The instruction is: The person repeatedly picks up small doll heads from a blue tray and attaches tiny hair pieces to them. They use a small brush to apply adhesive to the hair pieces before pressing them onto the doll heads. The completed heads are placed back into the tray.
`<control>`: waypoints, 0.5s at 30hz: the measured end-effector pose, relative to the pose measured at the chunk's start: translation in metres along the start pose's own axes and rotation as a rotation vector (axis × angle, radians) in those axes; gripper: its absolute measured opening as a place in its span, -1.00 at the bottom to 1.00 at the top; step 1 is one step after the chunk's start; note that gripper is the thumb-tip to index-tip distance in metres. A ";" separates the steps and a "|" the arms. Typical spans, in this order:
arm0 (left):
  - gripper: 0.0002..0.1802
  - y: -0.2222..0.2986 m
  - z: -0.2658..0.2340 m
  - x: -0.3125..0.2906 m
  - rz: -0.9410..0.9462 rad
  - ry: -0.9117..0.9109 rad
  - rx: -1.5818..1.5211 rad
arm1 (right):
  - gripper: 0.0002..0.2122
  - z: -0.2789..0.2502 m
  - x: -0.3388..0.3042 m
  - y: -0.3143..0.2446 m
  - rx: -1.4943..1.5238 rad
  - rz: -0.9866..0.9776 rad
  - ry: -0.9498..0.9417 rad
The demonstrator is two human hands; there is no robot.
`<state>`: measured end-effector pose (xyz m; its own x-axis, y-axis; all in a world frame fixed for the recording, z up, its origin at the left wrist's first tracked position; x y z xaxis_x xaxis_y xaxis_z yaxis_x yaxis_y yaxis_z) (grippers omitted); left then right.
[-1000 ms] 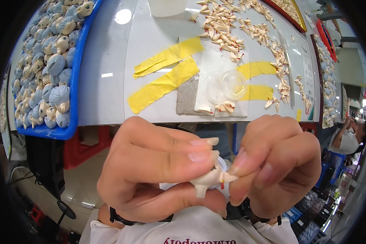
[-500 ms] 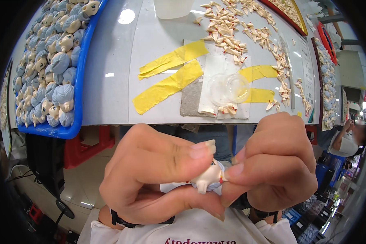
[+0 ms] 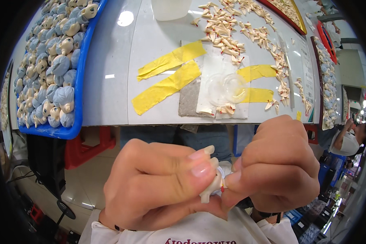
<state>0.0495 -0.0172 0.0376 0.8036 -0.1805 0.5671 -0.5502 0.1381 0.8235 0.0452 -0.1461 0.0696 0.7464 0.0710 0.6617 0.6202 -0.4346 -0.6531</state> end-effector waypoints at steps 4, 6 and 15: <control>-0.63 -0.002 0.000 -0.001 -0.029 0.062 -0.090 | -0.73 -0.005 0.003 -0.001 0.009 -0.072 -0.219; -0.67 -0.004 0.000 -0.003 -0.071 0.072 -0.135 | -0.72 -0.004 0.003 0.000 0.024 -0.031 -0.188; -0.65 -0.018 0.000 -0.007 -0.223 -0.033 -0.230 | -0.72 -0.002 -0.002 0.012 0.129 0.110 -0.110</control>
<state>0.0536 -0.0188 0.0186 0.8887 -0.2622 0.3761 -0.2924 0.3076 0.9055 0.0506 -0.1531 0.0618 0.8289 0.1299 0.5441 0.5539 -0.3267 -0.7658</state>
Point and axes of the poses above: each hand's wrist, its own x-axis towards the middle knuckle, its own z-axis out of the palm, y = z × x, the point moved 7 cm from there along x, towards the middle knuckle, and after that the axes turned 9 degrees about y, right-handed, at the moved point
